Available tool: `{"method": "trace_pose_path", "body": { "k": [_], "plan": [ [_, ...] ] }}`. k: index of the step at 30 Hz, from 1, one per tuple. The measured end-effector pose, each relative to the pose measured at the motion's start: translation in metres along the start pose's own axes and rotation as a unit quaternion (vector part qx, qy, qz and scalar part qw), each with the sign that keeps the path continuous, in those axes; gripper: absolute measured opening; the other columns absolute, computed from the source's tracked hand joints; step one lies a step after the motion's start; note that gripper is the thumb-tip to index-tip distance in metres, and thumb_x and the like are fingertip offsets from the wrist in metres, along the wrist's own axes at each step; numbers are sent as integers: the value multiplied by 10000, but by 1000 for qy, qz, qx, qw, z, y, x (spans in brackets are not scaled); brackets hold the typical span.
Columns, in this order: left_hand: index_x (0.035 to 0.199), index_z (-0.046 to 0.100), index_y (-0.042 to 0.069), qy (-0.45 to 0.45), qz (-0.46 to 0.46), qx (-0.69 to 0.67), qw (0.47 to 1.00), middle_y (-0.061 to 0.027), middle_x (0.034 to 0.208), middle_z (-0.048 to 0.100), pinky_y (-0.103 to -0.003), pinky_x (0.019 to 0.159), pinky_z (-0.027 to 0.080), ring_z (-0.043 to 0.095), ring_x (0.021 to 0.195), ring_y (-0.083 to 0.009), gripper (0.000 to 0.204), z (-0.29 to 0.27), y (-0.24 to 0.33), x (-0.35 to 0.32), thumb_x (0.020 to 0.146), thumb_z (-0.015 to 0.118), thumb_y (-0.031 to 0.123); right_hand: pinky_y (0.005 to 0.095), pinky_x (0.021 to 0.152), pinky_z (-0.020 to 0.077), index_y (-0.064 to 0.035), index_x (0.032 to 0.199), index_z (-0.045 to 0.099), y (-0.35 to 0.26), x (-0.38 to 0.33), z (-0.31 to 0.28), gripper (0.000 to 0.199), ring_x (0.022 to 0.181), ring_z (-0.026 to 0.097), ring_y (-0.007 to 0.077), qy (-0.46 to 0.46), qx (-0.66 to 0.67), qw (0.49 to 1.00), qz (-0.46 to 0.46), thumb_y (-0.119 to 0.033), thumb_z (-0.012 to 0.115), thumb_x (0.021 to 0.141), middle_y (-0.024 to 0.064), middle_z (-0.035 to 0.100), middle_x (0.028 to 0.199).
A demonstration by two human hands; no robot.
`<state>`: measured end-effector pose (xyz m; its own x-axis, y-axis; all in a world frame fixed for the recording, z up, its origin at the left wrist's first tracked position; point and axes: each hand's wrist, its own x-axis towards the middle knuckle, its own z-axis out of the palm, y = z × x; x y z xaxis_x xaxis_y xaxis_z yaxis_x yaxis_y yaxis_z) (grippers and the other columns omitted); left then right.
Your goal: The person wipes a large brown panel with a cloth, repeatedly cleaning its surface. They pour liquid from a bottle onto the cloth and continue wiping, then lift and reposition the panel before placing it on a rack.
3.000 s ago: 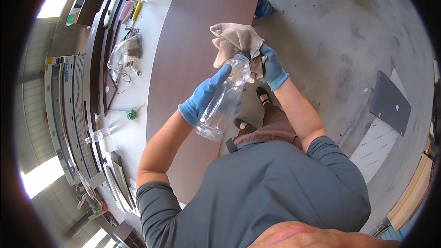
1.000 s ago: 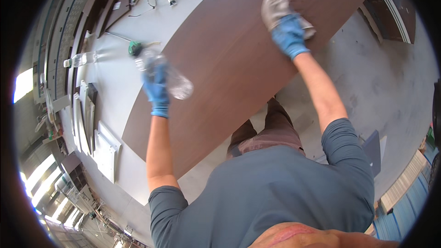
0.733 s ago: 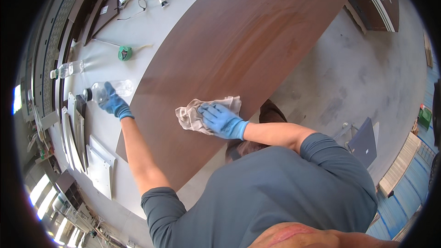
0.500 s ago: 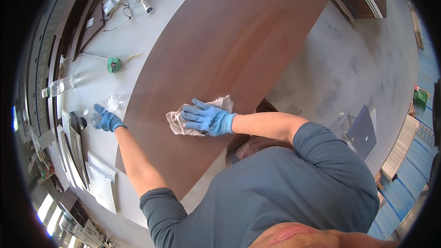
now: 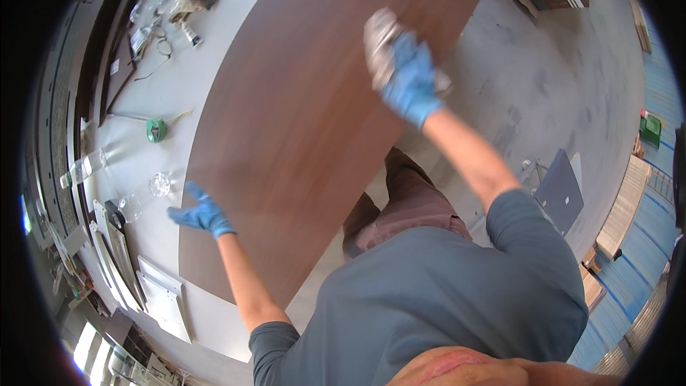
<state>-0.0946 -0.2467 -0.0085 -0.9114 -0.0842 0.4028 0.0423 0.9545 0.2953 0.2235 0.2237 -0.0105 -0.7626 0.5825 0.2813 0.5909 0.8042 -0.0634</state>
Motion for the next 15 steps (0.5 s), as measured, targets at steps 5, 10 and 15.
{"method": "trace_pose_path", "body": {
  "k": [5, 10, 15],
  "plan": [
    [1590, 369, -73, -96, 70, -45, 992, -299, 1643, 384, -546, 1284, 259, 346, 1543, -436, 987, 10, 83, -107, 965, 690, 621, 586, 1221, 320, -34, 1383, 613, -48, -94, -23, 543, 1401, 504, 378, -60, 115, 984, -122, -355, 639, 946, 197, 593, 1438],
    [1589, 397, -45, -116, 104, 23, 988, -255, 1661, 396, -528, 1275, 257, 351, 1551, -407, 950, 9, 105, -117, 983, 619, 653, 685, 1245, 194, -45, 1532, 488, 123, 8, 20, 734, 1508, 403, 378, -8, -5, 999, 40, -500, 589, 965, 203, 457, 1587],
    [1570, 411, -40, -100, 100, 14, 990, -254, 1635, 421, -548, 1274, 234, 340, 1548, -416, 922, 11, 103, -118, 990, 606, 649, 692, 1239, 192, -75, 1589, 421, 202, 80, 22, 784, 1542, 369, 351, -16, -60, 989, 136, -497, 627, 962, 147, 453, 1621]
  ]
}}
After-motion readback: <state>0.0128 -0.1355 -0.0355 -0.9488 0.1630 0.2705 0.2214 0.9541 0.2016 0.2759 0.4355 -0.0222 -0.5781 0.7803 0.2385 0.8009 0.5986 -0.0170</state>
